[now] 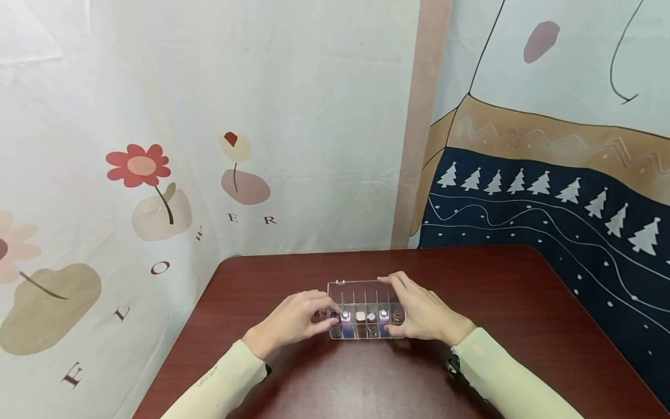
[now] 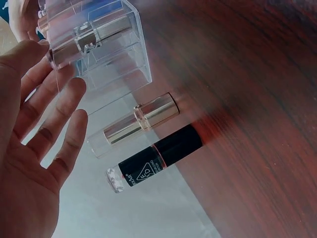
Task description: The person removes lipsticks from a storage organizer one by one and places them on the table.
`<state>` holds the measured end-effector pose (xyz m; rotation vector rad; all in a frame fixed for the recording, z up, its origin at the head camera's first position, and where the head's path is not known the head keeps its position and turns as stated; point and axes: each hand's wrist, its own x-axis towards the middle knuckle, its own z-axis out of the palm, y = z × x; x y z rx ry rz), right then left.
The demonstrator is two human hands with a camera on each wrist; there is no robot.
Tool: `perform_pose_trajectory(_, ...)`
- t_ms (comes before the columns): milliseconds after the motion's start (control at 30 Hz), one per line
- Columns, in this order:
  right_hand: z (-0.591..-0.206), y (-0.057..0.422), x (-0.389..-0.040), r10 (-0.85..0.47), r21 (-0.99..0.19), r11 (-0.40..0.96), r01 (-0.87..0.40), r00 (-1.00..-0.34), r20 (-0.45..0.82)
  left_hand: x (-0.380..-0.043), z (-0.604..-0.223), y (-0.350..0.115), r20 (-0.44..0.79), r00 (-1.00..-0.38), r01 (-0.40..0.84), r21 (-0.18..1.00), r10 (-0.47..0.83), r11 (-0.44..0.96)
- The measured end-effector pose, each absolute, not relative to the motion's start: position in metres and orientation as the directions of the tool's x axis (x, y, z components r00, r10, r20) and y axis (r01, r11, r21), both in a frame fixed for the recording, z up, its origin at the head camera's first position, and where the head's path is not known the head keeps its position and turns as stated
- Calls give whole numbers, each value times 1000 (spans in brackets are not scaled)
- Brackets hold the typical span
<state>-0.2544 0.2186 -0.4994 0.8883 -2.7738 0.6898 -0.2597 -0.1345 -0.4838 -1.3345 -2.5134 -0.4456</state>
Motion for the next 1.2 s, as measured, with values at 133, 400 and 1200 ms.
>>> perform_pose_trajectory(133,-501,220,-254,-503,-392,723,-569,-823,266,-260,-484,-133,399,-522,847,138,754,514)
perform_pose_trajectory(400,-502,221,-253,-495,-400,726,-560,-829,261,-259,-482,-133,483,-485,863,125,729,490)
perform_pose_trajectory(1200,-500,217,-252,-511,-391,719,-574,-819,262,-258,-470,-143,673,-393,889,104,626,446)
